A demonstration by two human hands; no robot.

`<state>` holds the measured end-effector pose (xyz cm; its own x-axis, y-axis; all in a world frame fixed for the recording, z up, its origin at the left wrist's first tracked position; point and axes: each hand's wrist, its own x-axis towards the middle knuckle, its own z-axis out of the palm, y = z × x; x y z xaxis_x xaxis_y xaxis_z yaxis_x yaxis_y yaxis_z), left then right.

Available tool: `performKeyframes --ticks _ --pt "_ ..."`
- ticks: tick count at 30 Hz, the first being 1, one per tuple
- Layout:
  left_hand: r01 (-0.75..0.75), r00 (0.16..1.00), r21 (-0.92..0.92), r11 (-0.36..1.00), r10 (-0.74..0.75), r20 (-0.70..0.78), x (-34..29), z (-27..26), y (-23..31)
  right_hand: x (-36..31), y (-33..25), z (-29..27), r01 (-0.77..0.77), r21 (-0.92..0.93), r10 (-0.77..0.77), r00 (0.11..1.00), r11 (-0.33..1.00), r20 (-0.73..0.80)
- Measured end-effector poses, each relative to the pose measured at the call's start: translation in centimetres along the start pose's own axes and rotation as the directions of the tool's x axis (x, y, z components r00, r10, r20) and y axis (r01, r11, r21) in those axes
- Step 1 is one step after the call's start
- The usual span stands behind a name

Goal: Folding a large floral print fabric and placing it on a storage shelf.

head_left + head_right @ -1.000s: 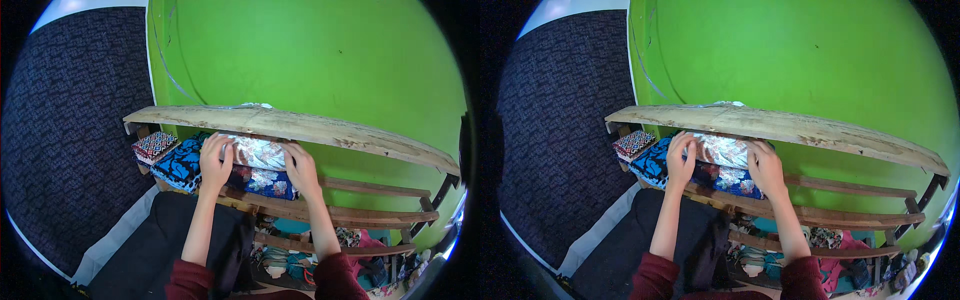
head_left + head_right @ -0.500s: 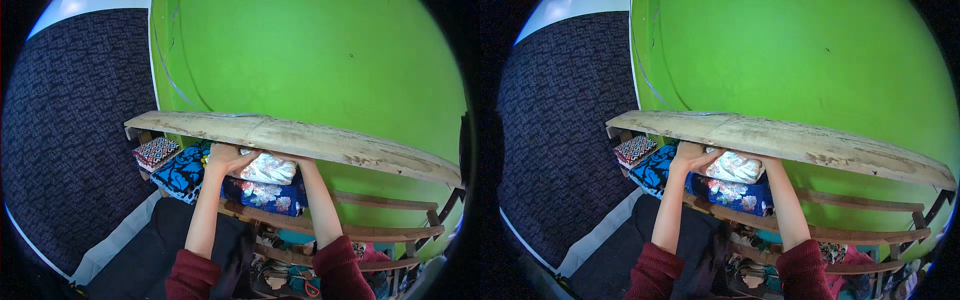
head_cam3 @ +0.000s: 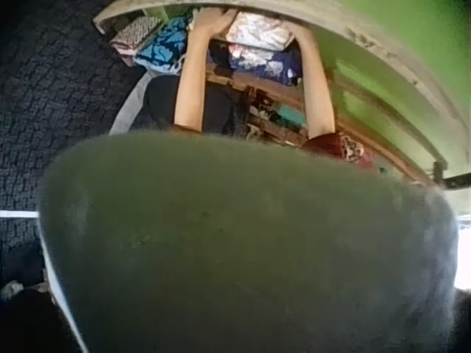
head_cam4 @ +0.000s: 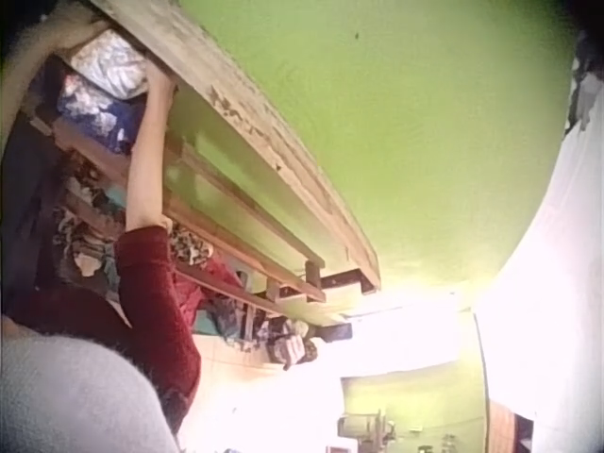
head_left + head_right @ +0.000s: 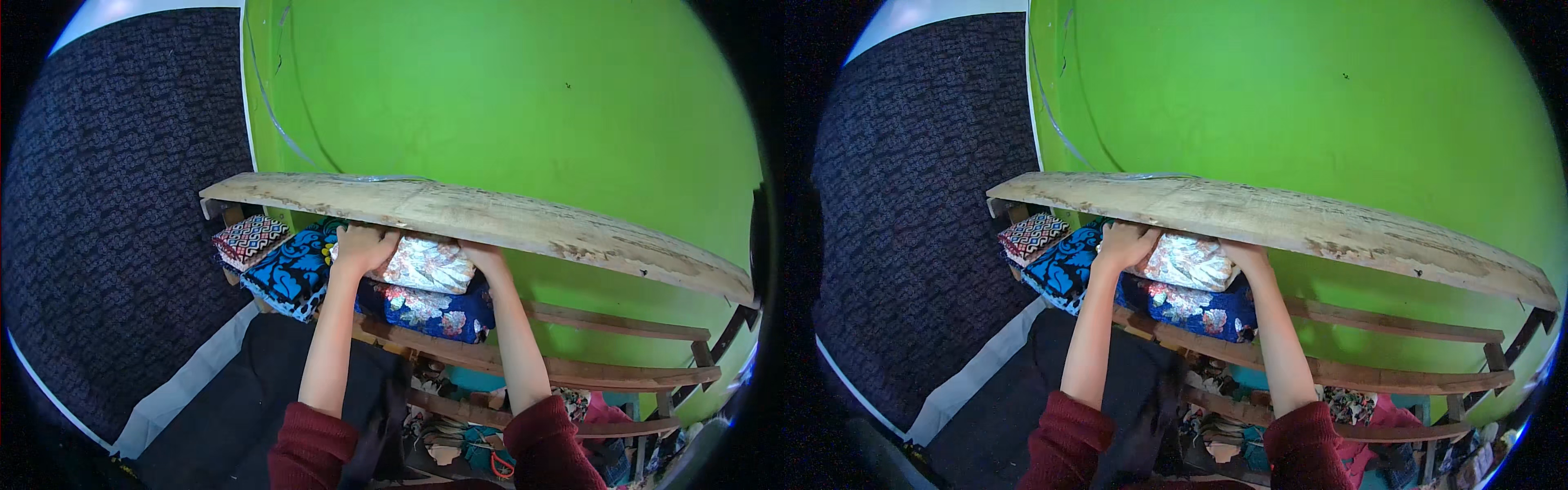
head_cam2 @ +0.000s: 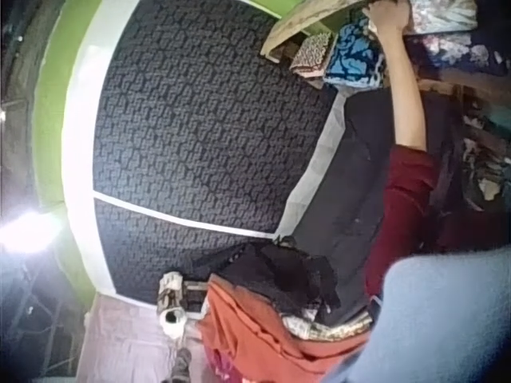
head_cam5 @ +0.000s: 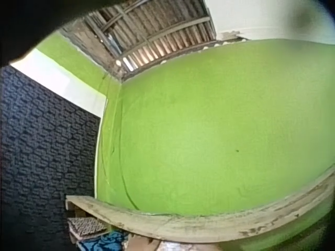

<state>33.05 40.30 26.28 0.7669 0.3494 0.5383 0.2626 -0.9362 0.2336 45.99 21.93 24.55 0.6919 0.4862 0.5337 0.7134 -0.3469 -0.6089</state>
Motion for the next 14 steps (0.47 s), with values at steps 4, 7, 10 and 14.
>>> performKeyframes --ticks 4,7,10,14 --pt "-0.027 0.999 0.008 1.000 0.027 -0.045 0.0 0.3 -0.4 -5.1 -1.7 -1.9 0.191 0.088 -0.164 0.954 0.978 -0.252" --pt "-0.166 0.912 -0.181 0.969 0.081 -0.402 -1.8 0.0 -0.8 -8.4 -2.9 -2.3 0.282 0.203 -0.205 0.921 0.938 -0.332" --pt "-0.111 0.804 -0.298 0.948 -0.090 -0.587 -4.4 1.1 -1.1 -12.4 -5.3 -2.9 0.191 0.210 -0.106 0.927 0.959 -0.360" --pt "-0.111 0.830 -0.504 0.857 -0.199 -0.522 -9.7 2.7 -1.7 -15.0 -4.4 -1.0 0.169 0.222 -0.090 0.940 0.960 -0.329"
